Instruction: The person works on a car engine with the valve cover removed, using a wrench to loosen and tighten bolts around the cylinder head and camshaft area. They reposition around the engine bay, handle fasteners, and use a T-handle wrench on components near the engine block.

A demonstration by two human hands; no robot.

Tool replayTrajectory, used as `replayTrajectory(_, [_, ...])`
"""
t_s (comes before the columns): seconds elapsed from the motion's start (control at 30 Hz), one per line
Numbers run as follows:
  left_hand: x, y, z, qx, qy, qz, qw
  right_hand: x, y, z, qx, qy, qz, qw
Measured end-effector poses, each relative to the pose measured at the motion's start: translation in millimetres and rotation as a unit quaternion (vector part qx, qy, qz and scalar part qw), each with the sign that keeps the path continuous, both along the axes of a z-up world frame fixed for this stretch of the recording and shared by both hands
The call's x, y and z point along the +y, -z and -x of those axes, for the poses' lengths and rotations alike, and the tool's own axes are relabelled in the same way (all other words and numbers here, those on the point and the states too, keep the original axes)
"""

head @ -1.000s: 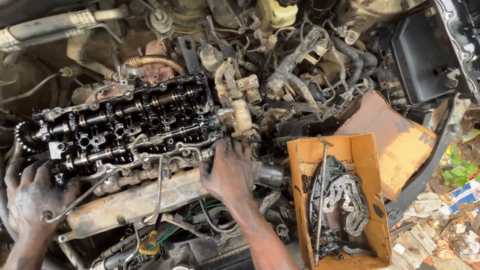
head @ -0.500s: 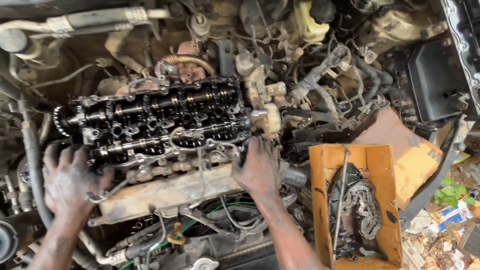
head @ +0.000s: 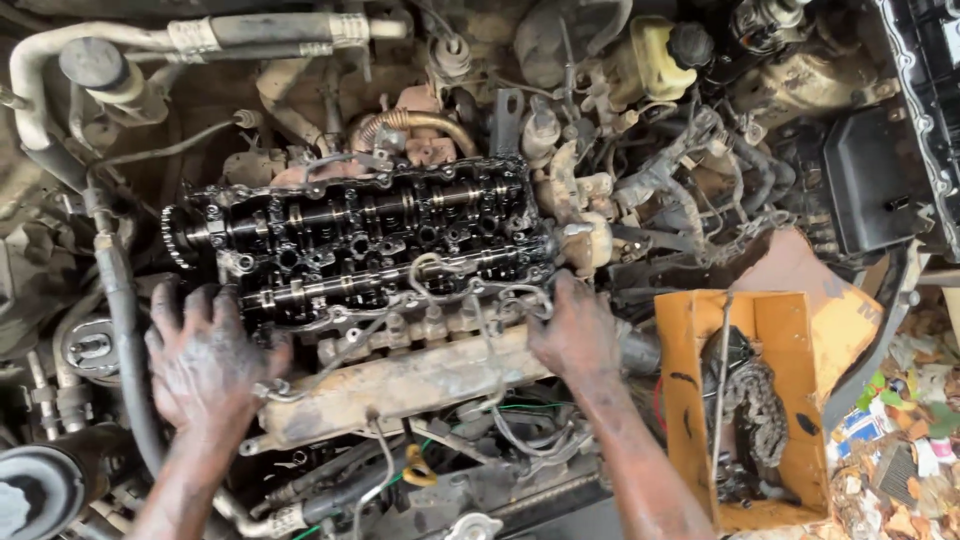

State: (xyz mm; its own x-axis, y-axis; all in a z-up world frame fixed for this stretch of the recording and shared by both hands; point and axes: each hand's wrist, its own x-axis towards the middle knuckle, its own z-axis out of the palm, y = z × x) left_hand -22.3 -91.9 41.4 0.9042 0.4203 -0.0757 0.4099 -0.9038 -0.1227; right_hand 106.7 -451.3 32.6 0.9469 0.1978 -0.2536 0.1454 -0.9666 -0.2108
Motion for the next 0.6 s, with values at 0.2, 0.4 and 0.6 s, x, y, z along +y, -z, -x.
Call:
replayTrajectory(0.2, [14, 22, 4, 0.002, -0.006, 0.006, 1.000, 6, -2, 1, 0.037, 0.030, 0.026, 0.999])
replayTrajectory(0.4, [12, 9, 0, -0.020, -0.022, 0.058, 0.998, 11, -5, 3, 0.030, 0.031, 0.038, 0.998])
replayTrajectory(0.6, [11, 1, 1, 0.013, -0.039, 0.092, 0.995, 10, -1, 6, -0.028, 0.015, 0.025, 0.999])
